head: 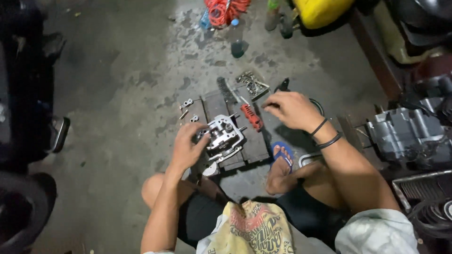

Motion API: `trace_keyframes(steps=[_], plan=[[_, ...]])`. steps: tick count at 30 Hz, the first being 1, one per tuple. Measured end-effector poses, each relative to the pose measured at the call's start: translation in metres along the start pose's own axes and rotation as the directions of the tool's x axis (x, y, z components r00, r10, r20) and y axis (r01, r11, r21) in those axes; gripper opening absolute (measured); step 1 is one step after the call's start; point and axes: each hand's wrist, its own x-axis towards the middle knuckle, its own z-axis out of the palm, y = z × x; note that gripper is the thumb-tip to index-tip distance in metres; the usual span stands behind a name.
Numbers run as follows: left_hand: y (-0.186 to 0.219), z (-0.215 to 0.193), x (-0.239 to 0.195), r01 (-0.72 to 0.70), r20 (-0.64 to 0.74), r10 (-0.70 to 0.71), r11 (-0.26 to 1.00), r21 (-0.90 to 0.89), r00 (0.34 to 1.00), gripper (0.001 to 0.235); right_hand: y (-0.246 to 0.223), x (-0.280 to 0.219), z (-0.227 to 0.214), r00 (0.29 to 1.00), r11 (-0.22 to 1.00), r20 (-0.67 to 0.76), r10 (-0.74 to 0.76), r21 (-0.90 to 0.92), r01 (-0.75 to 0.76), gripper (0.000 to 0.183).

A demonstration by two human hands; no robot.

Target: Assembling valves, springs, and retainers into a motorcycle engine cylinder head using hand tools.

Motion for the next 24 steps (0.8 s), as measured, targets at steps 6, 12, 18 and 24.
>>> trace_keyframes(steps=[6,12,18,24], plan=[[0.006,0.014,-0.008,-0.228,0.080,0.214,0.935,0.272,0.974,0.045,-0.042,0.015,0.034,0.967,0.992,0.219,-0.127,0.003,0.129,0.022],[0.002,0.019,0.003,-0.425,0.320,0.291,0.736,0.527,0.902,0.057,-0.025,0.036,0.072,0.955,0.993,0.291,0.058,0.077,-0.084,0.027],[-0.005,0.008,0.019,-0.478,0.543,0.173,0.727,0.493,0.822,0.062,-0.016,0.052,0.080,0.887,0.933,0.436,0.153,0.232,-0.276,0.035],[-0.012,0.011,0.016,-0.514,0.534,0.217,0.693,0.505,0.817,0.069,-0.026,0.054,0.084,0.800,0.705,0.563,0.206,0.481,-0.520,0.030]])
